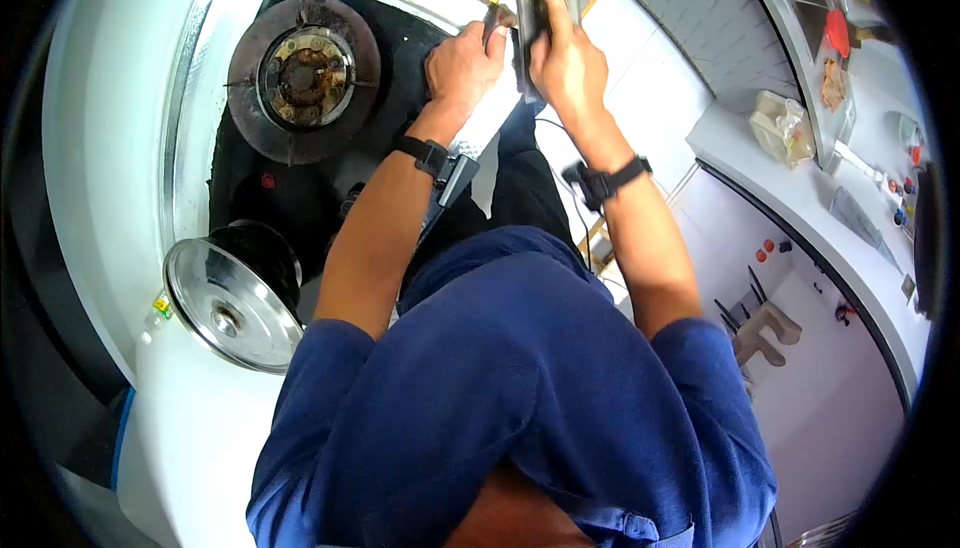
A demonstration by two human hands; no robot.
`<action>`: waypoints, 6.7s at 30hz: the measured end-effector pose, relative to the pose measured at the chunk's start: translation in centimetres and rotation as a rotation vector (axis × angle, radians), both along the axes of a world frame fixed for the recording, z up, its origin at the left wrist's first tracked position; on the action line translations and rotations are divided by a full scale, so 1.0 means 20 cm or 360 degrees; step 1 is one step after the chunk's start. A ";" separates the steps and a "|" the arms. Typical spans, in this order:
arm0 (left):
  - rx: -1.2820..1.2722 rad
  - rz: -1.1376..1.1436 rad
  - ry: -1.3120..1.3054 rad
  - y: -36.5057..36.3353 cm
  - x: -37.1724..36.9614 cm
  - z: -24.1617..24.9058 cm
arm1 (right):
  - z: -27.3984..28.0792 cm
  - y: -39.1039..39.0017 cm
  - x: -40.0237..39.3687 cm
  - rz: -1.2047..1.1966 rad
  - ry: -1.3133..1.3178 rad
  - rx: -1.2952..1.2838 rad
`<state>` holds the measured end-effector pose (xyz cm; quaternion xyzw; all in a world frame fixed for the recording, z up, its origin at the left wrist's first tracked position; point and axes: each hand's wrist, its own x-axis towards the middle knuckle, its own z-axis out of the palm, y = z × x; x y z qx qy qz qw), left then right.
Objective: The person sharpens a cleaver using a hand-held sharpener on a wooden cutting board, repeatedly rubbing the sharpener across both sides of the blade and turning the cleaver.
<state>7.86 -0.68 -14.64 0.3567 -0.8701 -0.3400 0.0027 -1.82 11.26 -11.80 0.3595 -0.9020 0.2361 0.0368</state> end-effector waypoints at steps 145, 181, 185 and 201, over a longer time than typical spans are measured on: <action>0.0269 0.0020 0.0117 -0.04 0.00 -0.03 | 0.03 -0.27 -0.14 -0.0353 0.0114 0.0206; 0.0223 0.0062 0.0080 -0.02 0.00 -0.01 | 0.00 -0.24 -0.30 0.0209 0.0096 0.0068; 0.0211 0.0071 0.0151 -0.01 0.01 -0.02 | 0.04 -0.27 -0.39 0.0485 0.0084 0.0139; 0.0192 0.0148 0.0169 0.00 0.01 -0.01 | 0.08 0.01 -0.32 0.0759 0.0016 0.0156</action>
